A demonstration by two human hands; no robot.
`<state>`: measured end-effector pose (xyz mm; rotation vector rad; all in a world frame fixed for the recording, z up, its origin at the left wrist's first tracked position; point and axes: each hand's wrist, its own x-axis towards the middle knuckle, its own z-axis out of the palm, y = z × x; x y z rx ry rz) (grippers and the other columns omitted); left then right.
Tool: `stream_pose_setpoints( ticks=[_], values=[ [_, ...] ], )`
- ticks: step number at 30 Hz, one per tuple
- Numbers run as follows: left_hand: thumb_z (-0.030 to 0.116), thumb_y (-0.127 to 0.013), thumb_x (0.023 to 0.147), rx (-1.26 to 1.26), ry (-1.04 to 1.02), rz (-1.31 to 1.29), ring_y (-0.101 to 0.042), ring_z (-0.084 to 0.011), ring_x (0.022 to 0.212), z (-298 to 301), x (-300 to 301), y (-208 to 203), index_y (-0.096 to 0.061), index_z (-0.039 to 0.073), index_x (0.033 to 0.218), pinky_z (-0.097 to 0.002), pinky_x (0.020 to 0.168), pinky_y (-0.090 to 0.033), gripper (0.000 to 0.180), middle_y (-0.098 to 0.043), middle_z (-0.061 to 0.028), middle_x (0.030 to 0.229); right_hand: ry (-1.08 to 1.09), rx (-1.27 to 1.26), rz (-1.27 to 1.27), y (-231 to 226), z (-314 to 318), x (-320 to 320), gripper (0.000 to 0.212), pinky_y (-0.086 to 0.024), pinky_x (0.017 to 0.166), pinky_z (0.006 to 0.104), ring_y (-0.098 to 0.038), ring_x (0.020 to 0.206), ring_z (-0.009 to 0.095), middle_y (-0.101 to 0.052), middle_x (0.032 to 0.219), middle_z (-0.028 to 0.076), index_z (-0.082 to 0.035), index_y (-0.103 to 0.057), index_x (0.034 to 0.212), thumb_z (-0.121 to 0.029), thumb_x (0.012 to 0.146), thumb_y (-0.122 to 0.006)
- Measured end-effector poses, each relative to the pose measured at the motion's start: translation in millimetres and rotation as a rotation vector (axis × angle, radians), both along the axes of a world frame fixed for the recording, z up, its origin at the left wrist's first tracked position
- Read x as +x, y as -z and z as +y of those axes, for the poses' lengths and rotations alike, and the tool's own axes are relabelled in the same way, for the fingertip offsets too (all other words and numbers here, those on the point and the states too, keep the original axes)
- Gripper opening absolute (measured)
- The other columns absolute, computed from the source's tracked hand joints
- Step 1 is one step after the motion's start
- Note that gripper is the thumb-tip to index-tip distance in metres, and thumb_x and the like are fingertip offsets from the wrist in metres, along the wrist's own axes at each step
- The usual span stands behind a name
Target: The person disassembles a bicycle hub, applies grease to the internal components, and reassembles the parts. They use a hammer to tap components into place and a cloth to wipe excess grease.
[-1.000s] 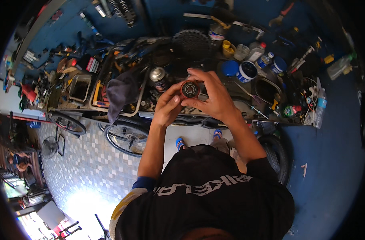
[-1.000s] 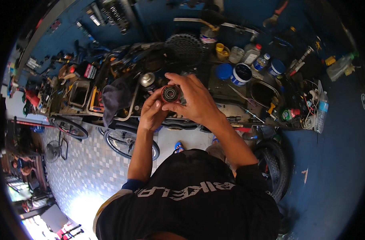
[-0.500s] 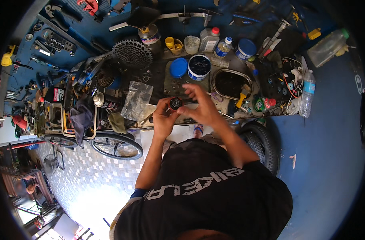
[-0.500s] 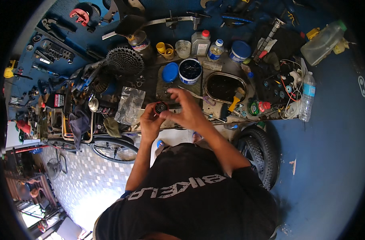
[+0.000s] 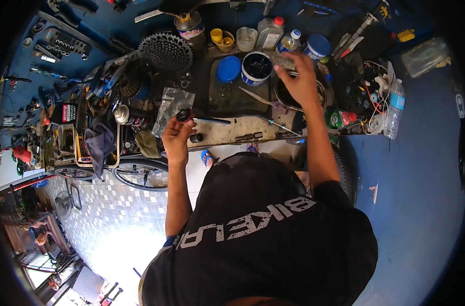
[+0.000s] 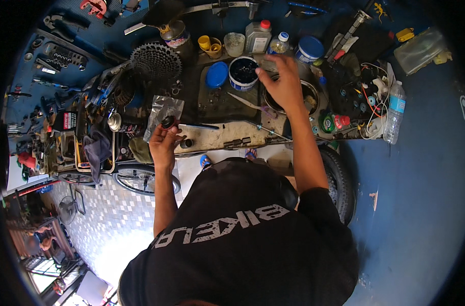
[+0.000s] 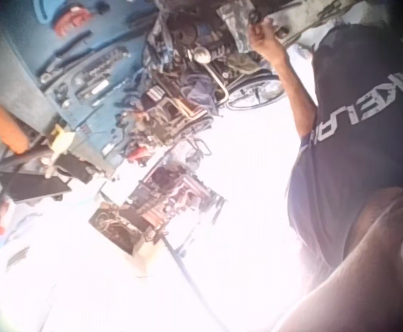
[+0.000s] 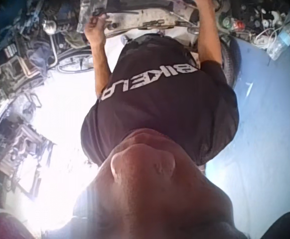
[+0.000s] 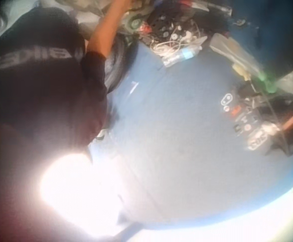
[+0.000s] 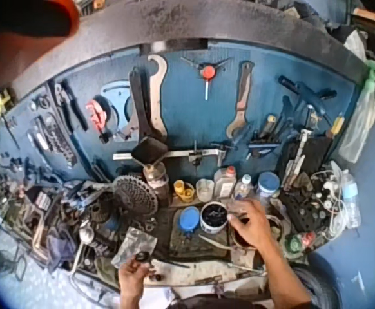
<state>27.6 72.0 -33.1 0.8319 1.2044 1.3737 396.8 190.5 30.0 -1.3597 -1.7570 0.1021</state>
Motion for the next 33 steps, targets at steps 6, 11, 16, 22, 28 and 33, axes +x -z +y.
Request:
stream_pose_setpoints(
  ticks=[6, 11, 16, 22, 28, 33],
  values=[
    [0.003, -0.078, 0.097, -0.008, 0.04, 0.085, -0.07, -0.0131, 0.101, -13, -33, 3, -0.067, -0.001, 0.127, -0.0278, 0.082, -0.059, 0.033, -0.076, -0.0087, 0.119, 0.081, -0.09, 0.232, -4, -16, -6, 0.033, -0.058, 0.084, 0.037, -0.073, 0.098, 0.024, -0.072, 0.113, 0.012, -0.008, -0.073, 0.124, -0.015, 0.093, -0.08],
    [0.0, -0.079, 0.095, -0.042, 0.148, 0.113, -0.069, -0.0143, 0.108, -9, -37, 2, -0.065, -0.002, 0.129, -0.0297, 0.096, -0.055, 0.037, -0.075, -0.0089, 0.119, 0.161, -0.124, 0.264, -7, -35, 7, 0.033, -0.058, 0.082, 0.0348, -0.073, 0.1, 0.022, -0.073, 0.116, 0.011, -0.01, -0.072, 0.128, -0.013, 0.096, -0.077],
    [-0.003, -0.08, 0.092, 0.04, 0.249, 0.163, -0.069, -0.0139, 0.107, 5, -28, -1, -0.065, -0.002, 0.129, -0.0298, 0.098, -0.054, 0.04, -0.075, -0.0079, 0.118, 0.193, -0.201, 0.174, -4, -47, 7, 0.04, -0.057, 0.091, 0.0396, -0.069, 0.11, 0.028, -0.069, 0.12, 0.014, -0.011, -0.072, 0.13, -0.021, 0.093, -0.082],
    [0.002, -0.082, 0.092, 0.081, 0.317, 0.213, -0.069, -0.0122, 0.104, 12, -17, -9, -0.066, 0.001, 0.129, -0.0293, 0.091, -0.056, 0.04, -0.076, -0.006, 0.115, 0.065, -0.225, -0.287, 29, -28, -21, 0.07, -0.041, 0.115, 0.0535, -0.048, 0.138, 0.043, -0.054, 0.148, 0.022, -0.016, -0.074, 0.134, -0.059, 0.079, -0.086],
    [0.002, -0.082, 0.092, 0.108, 0.26, 0.223, -0.069, -0.0124, 0.104, 0, -14, -16, -0.065, 0.0, 0.13, -0.0299, 0.091, -0.056, 0.041, -0.075, -0.0058, 0.114, 0.028, -0.264, -0.495, 54, 13, -45, 0.082, -0.024, 0.127, 0.0583, -0.027, 0.156, 0.043, -0.042, 0.164, 0.018, -0.021, -0.082, 0.124, -0.084, 0.073, -0.075],
    [-0.003, -0.08, 0.091, 0.113, 0.203, 0.191, -0.07, -0.0139, 0.108, -14, -15, -26, -0.063, -0.001, 0.132, -0.0307, 0.095, -0.056, 0.044, -0.074, -0.0075, 0.118, 0.005, -0.391, -0.608, 62, 34, -52, 0.093, -0.012, 0.131, 0.0577, -0.017, 0.161, 0.043, -0.034, 0.17, 0.017, -0.023, -0.081, 0.128, -0.095, 0.072, -0.064]
  ],
)
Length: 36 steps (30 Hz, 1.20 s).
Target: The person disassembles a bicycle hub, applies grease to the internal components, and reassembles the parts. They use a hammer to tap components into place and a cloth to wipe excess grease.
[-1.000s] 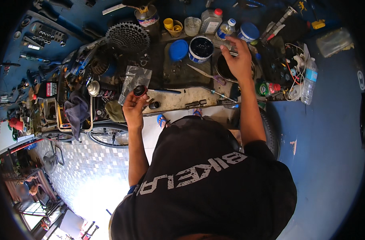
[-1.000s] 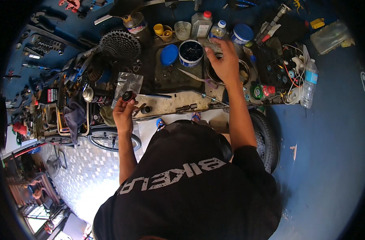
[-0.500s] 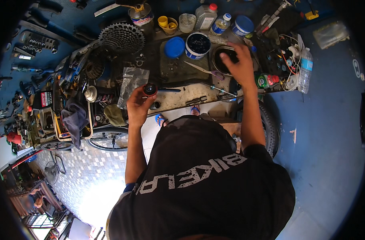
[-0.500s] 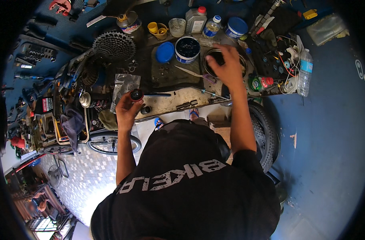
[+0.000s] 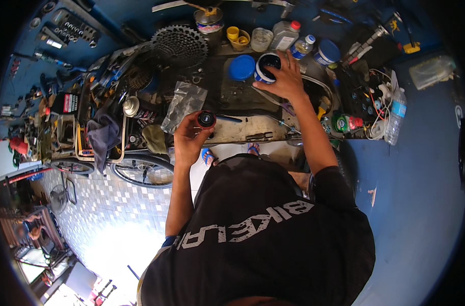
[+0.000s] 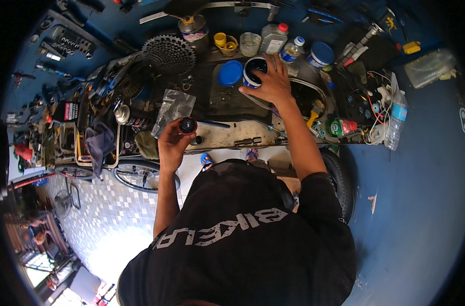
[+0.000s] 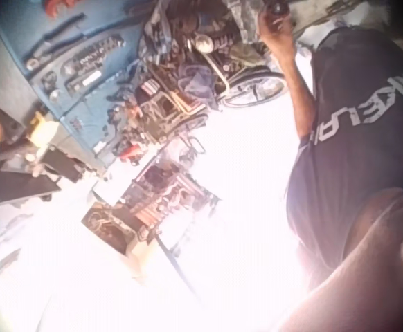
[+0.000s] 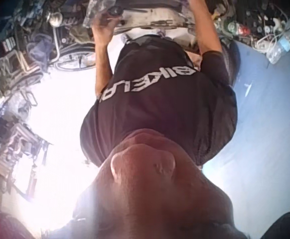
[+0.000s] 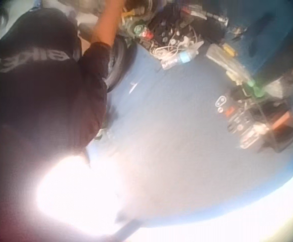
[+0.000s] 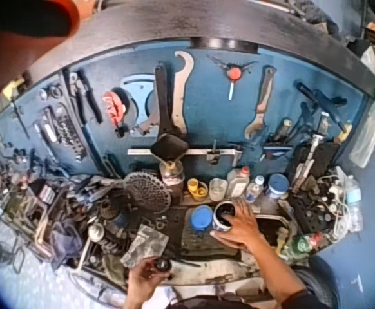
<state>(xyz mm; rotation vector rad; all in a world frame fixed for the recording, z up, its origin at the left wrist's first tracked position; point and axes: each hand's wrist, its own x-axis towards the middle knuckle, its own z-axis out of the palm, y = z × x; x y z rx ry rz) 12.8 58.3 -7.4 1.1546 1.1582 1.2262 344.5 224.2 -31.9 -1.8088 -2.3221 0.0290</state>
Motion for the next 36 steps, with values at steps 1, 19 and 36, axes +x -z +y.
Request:
stream_pose_setpoints(
  ticks=[1, 19, 36],
  values=[
    [-0.005, -0.08, 0.091, -0.01, -0.005, -0.004, -0.069, -0.0146, 0.11, -3, 0, -4, -0.062, -0.001, 0.133, -0.0312, 0.098, -0.055, 0.046, -0.074, -0.0081, 0.12, 0.001, -0.026, -0.019, 0, 2, -1, 0.095, -0.011, 0.131, 0.0577, -0.015, 0.162, 0.043, -0.032, 0.171, 0.017, -0.023, -0.08, 0.129, -0.097, 0.071, -0.063],
    [-0.01, -0.082, 0.082, 0.325, -0.077, 0.061, -0.069, -0.0207, 0.119, -2, 1, -68, -0.064, 0.001, 0.129, -0.0346, 0.1, -0.058, 0.051, -0.067, -0.0103, 0.129, -0.28, -0.012, 0.908, -91, -37, -25, 0.049, -0.028, 0.125, 0.0553, -0.03, 0.155, 0.044, -0.04, 0.161, 0.022, -0.014, -0.072, 0.13, -0.024, 0.083, -0.082],
    [-0.003, -0.087, 0.074, 0.582, -0.206, 0.38, -0.072, -0.0274, 0.105, 15, 17, -123, -0.069, 0.003, 0.119, -0.0373, 0.09, -0.058, 0.049, -0.074, -0.013, 0.117, -0.566, 0.264, 0.604, -186, -109, -92, 0.059, -0.029, 0.125, 0.0554, -0.032, 0.152, 0.046, -0.045, 0.159, 0.016, -0.026, -0.08, 0.125, -0.002, 0.073, -0.066]
  ],
)
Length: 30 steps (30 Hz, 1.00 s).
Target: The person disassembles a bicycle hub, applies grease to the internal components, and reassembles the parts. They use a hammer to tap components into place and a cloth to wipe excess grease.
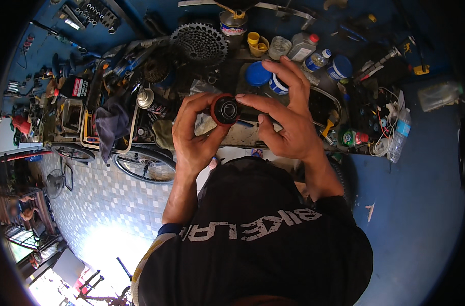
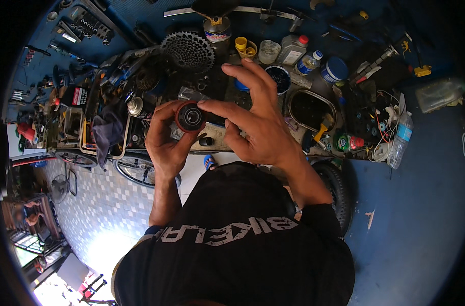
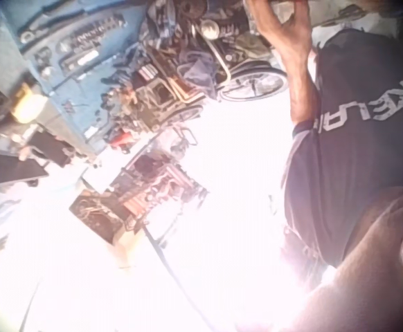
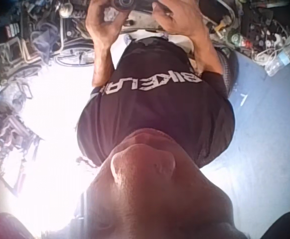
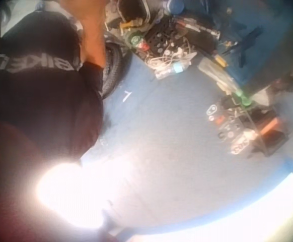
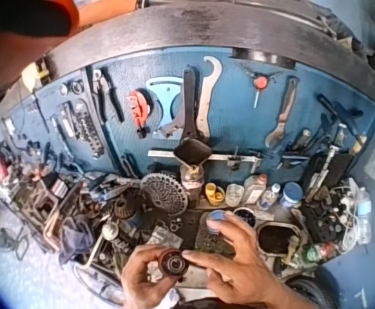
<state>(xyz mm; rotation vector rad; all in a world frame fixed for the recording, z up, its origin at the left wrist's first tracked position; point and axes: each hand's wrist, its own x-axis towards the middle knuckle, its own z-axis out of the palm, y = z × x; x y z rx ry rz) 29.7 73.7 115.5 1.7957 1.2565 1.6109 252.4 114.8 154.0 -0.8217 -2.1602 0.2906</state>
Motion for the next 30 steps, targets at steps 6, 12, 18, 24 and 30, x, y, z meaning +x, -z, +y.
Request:
stream_pose_setpoints(
  ticks=[6, 12, 18, 24, 30],
  values=[
    [-0.003, -0.088, 0.076, -0.024, 0.009, 0.014, -0.069, -0.0251, 0.112, -2, -2, -2, -0.069, 0.002, 0.121, -0.0365, 0.098, -0.054, 0.049, -0.072, -0.0121, 0.121, 0.017, 0.061, -0.015, 1, 2, -3, 0.057, -0.03, 0.124, 0.0556, -0.034, 0.15, 0.046, -0.046, 0.158, 0.016, -0.028, -0.081, 0.124, -0.004, 0.074, -0.068],
    [-0.003, -0.088, 0.078, -0.055, 0.005, 0.035, -0.067, -0.0234, 0.115, -1, -5, -3, -0.068, 0.001, 0.121, -0.0355, 0.102, -0.053, 0.048, -0.071, -0.0116, 0.123, 0.031, 0.105, -0.051, 1, 3, -4, 0.048, -0.027, 0.126, 0.0548, -0.032, 0.152, 0.046, -0.045, 0.158, 0.016, -0.023, -0.083, 0.115, -0.003, 0.074, -0.067],
    [-0.005, -0.086, 0.082, -0.111, 0.066, -0.163, -0.069, -0.0204, 0.113, 1, -5, 7, -0.067, 0.0, 0.125, -0.0346, 0.1, -0.054, 0.048, -0.072, -0.0115, 0.123, 0.014, 0.029, 0.058, -2, 7, 5, 0.048, -0.028, 0.124, 0.0554, -0.034, 0.15, 0.045, -0.046, 0.158, 0.017, -0.021, -0.079, 0.119, -0.006, 0.074, -0.068],
    [-0.005, -0.086, 0.084, -0.241, 0.257, -0.462, -0.068, -0.0188, 0.117, -2, -7, 12, -0.065, -0.003, 0.129, -0.0347, 0.104, -0.053, 0.05, -0.071, -0.0119, 0.126, -0.169, -0.26, 0.249, 7, 3, 7, 0.049, -0.025, 0.125, 0.0555, -0.033, 0.152, 0.043, -0.045, 0.159, 0.017, -0.017, -0.077, 0.123, -0.007, 0.076, -0.067],
    [-0.004, -0.088, 0.082, -0.267, 0.298, -0.43, -0.068, -0.0197, 0.117, -5, -8, 11, -0.065, -0.003, 0.133, -0.035, 0.105, -0.053, 0.055, -0.071, -0.0123, 0.127, -0.203, -0.328, 0.226, 12, 2, 5, 0.049, -0.026, 0.124, 0.0579, -0.033, 0.152, 0.044, -0.045, 0.159, 0.016, -0.017, -0.078, 0.123, -0.007, 0.076, -0.066]
  ],
)
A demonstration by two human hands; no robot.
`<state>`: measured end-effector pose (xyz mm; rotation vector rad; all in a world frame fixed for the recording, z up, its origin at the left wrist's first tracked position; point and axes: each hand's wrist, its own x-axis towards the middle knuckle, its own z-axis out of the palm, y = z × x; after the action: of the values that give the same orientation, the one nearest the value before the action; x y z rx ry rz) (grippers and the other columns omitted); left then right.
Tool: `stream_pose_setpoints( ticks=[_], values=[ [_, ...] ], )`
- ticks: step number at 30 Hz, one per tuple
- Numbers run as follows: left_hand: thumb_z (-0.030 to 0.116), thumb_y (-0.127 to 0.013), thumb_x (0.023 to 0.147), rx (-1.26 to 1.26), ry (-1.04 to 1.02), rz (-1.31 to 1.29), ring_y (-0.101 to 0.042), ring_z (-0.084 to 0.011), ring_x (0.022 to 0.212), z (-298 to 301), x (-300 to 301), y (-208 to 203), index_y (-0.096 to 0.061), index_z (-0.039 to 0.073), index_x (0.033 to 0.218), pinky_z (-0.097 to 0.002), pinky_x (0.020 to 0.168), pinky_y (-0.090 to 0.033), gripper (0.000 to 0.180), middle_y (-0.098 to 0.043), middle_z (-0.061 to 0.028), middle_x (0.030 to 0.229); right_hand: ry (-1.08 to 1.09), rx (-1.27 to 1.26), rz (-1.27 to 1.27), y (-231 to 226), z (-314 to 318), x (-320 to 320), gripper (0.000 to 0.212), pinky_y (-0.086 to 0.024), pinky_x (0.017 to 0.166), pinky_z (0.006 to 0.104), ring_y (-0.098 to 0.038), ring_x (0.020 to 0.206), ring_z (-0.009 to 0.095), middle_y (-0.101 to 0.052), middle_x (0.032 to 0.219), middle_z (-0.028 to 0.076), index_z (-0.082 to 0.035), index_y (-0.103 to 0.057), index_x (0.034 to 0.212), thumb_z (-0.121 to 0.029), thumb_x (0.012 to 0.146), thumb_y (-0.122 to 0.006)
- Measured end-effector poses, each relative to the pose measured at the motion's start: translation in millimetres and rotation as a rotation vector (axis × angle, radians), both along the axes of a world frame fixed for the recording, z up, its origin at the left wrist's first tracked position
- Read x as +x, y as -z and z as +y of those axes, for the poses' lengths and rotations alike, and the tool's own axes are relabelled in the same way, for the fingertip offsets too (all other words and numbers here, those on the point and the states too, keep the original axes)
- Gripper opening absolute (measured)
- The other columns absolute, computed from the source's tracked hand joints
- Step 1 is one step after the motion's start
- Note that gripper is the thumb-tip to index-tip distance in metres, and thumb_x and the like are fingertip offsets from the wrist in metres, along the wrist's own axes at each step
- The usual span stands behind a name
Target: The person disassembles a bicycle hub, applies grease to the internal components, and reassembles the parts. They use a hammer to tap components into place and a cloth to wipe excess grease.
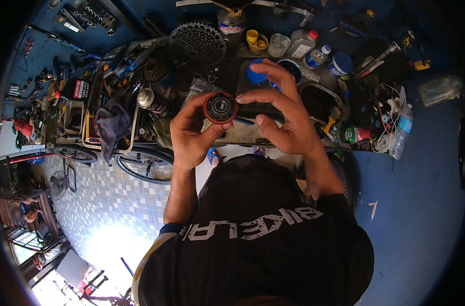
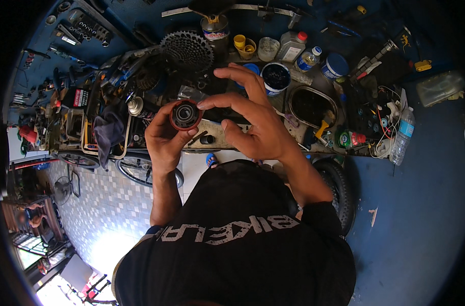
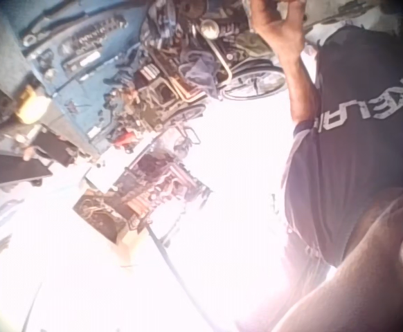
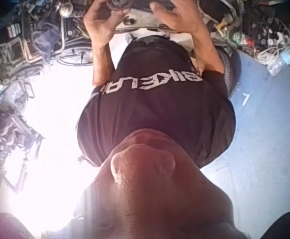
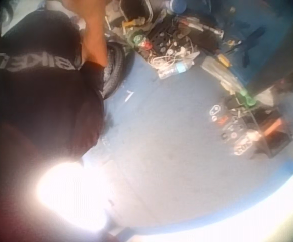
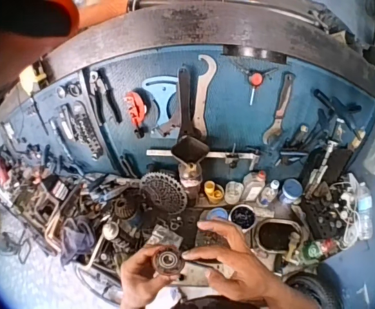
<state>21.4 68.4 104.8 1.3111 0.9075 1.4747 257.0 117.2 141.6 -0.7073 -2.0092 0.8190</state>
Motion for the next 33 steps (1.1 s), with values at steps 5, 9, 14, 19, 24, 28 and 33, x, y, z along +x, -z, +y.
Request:
stream_pose_setpoints(
  ticks=[5, 9, 14, 19, 24, 28, 33],
  values=[
    [-0.003, -0.089, 0.082, -0.011, 0.021, 0.009, -0.068, -0.0203, 0.118, -4, 0, -2, -0.065, -0.003, 0.132, -0.0357, 0.106, -0.052, 0.056, -0.072, -0.0129, 0.128, 0.022, 0.047, -0.058, -3, -2, -1, 0.049, -0.028, 0.123, 0.0585, -0.033, 0.151, 0.046, -0.045, 0.158, 0.015, -0.019, -0.079, 0.12, -0.004, 0.075, -0.066],
    [-0.003, -0.088, 0.083, -0.021, 0.024, -0.003, -0.068, -0.0202, 0.119, -7, 0, -3, -0.066, -0.003, 0.131, -0.0359, 0.106, -0.052, 0.053, -0.072, -0.0129, 0.127, 0.079, 0.181, -0.113, -5, -4, -4, 0.049, -0.03, 0.122, 0.0573, -0.033, 0.151, 0.046, -0.046, 0.157, 0.015, -0.023, -0.081, 0.116, -0.001, 0.074, -0.067],
    [-0.003, -0.088, 0.084, -0.025, 0.029, -0.022, -0.068, -0.0189, 0.117, -11, -1, -2, -0.066, -0.003, 0.13, -0.0348, 0.104, -0.052, 0.051, -0.072, -0.0112, 0.125, 0.185, 0.327, -0.197, -8, -4, -4, 0.049, -0.031, 0.121, 0.0565, -0.034, 0.15, 0.046, -0.047, 0.156, 0.015, -0.026, -0.082, 0.112, 0.0, 0.073, -0.067],
    [-0.003, -0.087, 0.085, -0.024, 0.036, -0.025, -0.067, -0.0179, 0.115, -13, -3, -2, -0.066, -0.003, 0.13, -0.0343, 0.103, -0.052, 0.05, -0.072, -0.0102, 0.124, 0.159, 0.313, -0.176, -13, -6, -4, 0.05, -0.031, 0.121, 0.0565, -0.033, 0.15, 0.047, -0.047, 0.156, 0.015, -0.027, -0.082, 0.112, 0.0, 0.073, -0.067],
    [-0.003, -0.087, 0.084, -0.017, 0.03, -0.026, -0.067, -0.0176, 0.115, -13, -3, 0, -0.066, -0.003, 0.13, -0.034, 0.103, -0.053, 0.051, -0.071, -0.0103, 0.126, 0.191, 0.332, -0.201, -7, -6, -5, 0.049, -0.031, 0.122, 0.0555, -0.033, 0.15, 0.046, -0.048, 0.156, 0.015, -0.028, -0.082, 0.113, -0.003, 0.074, -0.066],
    [-0.005, -0.086, 0.085, -0.007, 0.016, -0.005, -0.068, -0.0173, 0.115, -13, -3, 0, -0.065, -0.003, 0.131, -0.0334, 0.102, -0.053, 0.051, -0.071, -0.0105, 0.126, 0.204, 0.33, -0.196, -10, -11, -3, 0.051, -0.029, 0.124, 0.0559, -0.035, 0.149, 0.045, -0.049, 0.155, 0.015, -0.026, -0.083, 0.115, -0.002, 0.073, -0.064],
    [-0.008, -0.085, 0.084, -0.045, -0.03, 0.016, -0.068, -0.0158, 0.113, -12, 1, -1, -0.066, -0.002, 0.129, -0.0315, 0.1, -0.054, 0.05, -0.072, -0.0093, 0.123, 0.189, 0.391, -0.258, -6, -24, -3, 0.058, -0.034, 0.12, 0.0547, -0.04, 0.146, 0.044, -0.051, 0.156, 0.013, -0.036, -0.081, 0.123, -0.005, 0.075, -0.069]
  ],
)
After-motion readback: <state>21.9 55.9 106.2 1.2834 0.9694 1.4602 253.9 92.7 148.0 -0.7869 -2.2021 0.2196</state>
